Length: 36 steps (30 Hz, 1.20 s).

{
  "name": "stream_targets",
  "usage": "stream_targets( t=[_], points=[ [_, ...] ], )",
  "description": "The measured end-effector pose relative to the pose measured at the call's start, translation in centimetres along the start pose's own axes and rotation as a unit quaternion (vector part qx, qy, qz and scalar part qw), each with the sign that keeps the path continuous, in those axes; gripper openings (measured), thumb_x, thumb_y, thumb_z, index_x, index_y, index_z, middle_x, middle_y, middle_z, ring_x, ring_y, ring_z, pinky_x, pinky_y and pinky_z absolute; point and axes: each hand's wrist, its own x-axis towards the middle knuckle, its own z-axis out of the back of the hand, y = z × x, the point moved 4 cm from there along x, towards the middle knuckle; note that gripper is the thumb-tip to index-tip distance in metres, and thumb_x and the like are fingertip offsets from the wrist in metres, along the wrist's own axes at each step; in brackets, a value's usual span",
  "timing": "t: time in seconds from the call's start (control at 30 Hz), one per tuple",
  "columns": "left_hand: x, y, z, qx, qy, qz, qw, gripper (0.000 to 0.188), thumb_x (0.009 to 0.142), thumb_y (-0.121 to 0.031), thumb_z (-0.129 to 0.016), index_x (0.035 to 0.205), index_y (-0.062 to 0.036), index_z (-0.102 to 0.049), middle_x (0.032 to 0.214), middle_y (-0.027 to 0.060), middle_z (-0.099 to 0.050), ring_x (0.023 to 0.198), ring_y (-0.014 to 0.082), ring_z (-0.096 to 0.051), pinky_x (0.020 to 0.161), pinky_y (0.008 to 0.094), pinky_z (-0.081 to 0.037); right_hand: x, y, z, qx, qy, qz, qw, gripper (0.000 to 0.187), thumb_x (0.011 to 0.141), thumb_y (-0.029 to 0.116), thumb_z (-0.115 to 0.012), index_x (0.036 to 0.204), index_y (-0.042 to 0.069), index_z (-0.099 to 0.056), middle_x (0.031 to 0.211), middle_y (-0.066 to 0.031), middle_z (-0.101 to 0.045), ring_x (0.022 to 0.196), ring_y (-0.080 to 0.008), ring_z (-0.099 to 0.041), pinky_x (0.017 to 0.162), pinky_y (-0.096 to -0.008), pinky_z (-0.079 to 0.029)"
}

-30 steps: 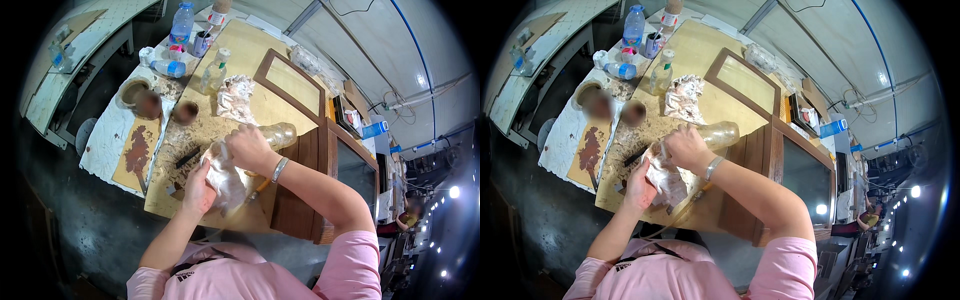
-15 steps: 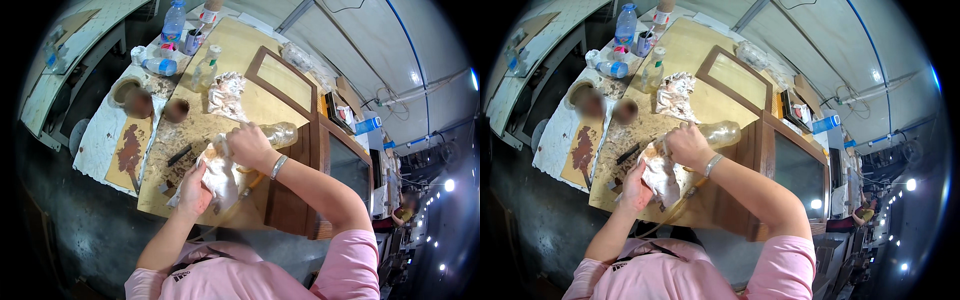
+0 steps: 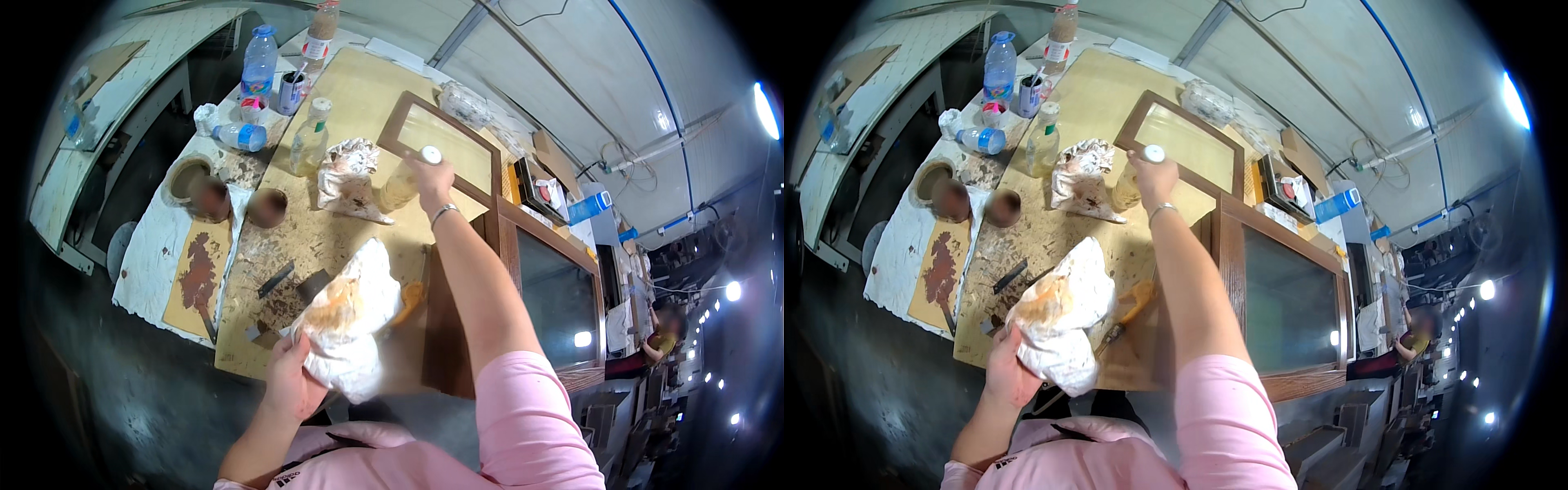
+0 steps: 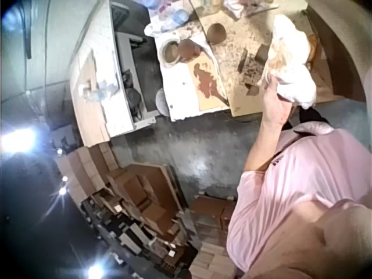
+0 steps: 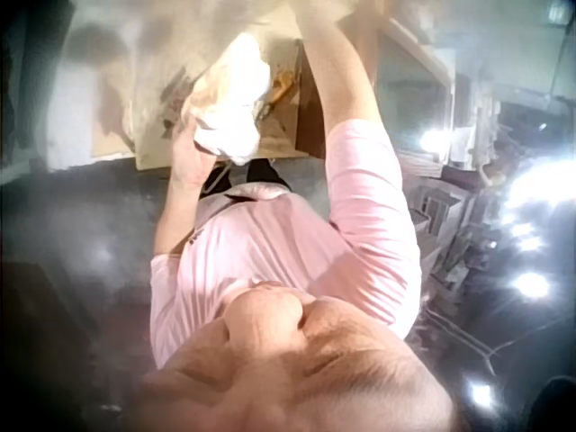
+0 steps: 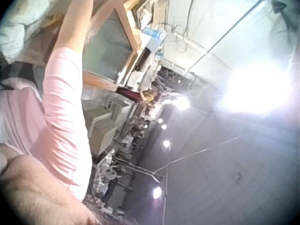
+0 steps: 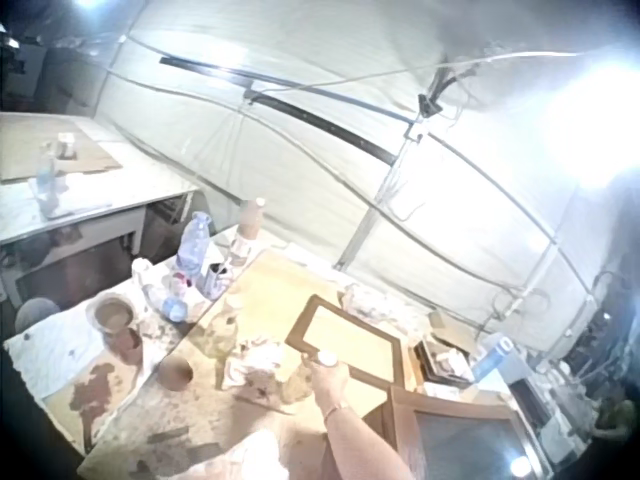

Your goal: The person applies a liquid from a bottle onto a cloth and wipes the glass and wooden frame of a cabinet door, including the corners and edges.

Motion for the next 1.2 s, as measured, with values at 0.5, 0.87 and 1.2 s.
stream_targets(
  t=[0.5,0.87,1.2],
  points=[
    [-3.7,6.2,-2.9,0.101,0.054,0.193,0.974,0.055,0.099,-0.020,-0.055,0.139,0.0145,-0.039,0.140,0.0257,-0.052,0.129,0.0397,-0.053,0.111,0.0544,-0.041,-2.8,11.2,16.7,-0.232,0.147,0.211,0.938,0.066,0.075,0.036,-0.078,0.124,-0.006,-0.064,0.120,-0.0280,-0.066,0.115,-0.0360,-0.064,0.101,-0.0384,-0.049],
    [-7.5,20.4,-7.2,0.196,0.132,0.532,0.813,0.052,0.098,-0.013,-0.058,0.132,0.0225,-0.043,0.133,0.0338,-0.053,0.120,0.0415,-0.060,0.108,0.0505,-0.046,-12.0,-8.4,60.5,-0.426,-0.085,-0.077,0.897,0.053,0.075,0.040,-0.073,0.100,-0.007,-0.071,0.101,-0.0251,-0.071,0.096,-0.0322,-0.069,0.086,-0.0386,-0.052],
    [-6.9,42.8,-14.6,0.027,0.091,0.412,0.906,0.051,0.103,-0.018,-0.049,0.144,0.0087,-0.037,0.145,0.0238,-0.048,0.134,0.0367,-0.049,0.115,0.0516,-0.037,-14.2,-14.6,61.5,-0.433,0.100,0.039,0.895,0.079,0.079,0.057,-0.073,0.122,-0.009,-0.062,0.108,-0.0275,-0.067,0.102,-0.0388,-0.065,0.092,-0.0432,-0.051]
  ],
)
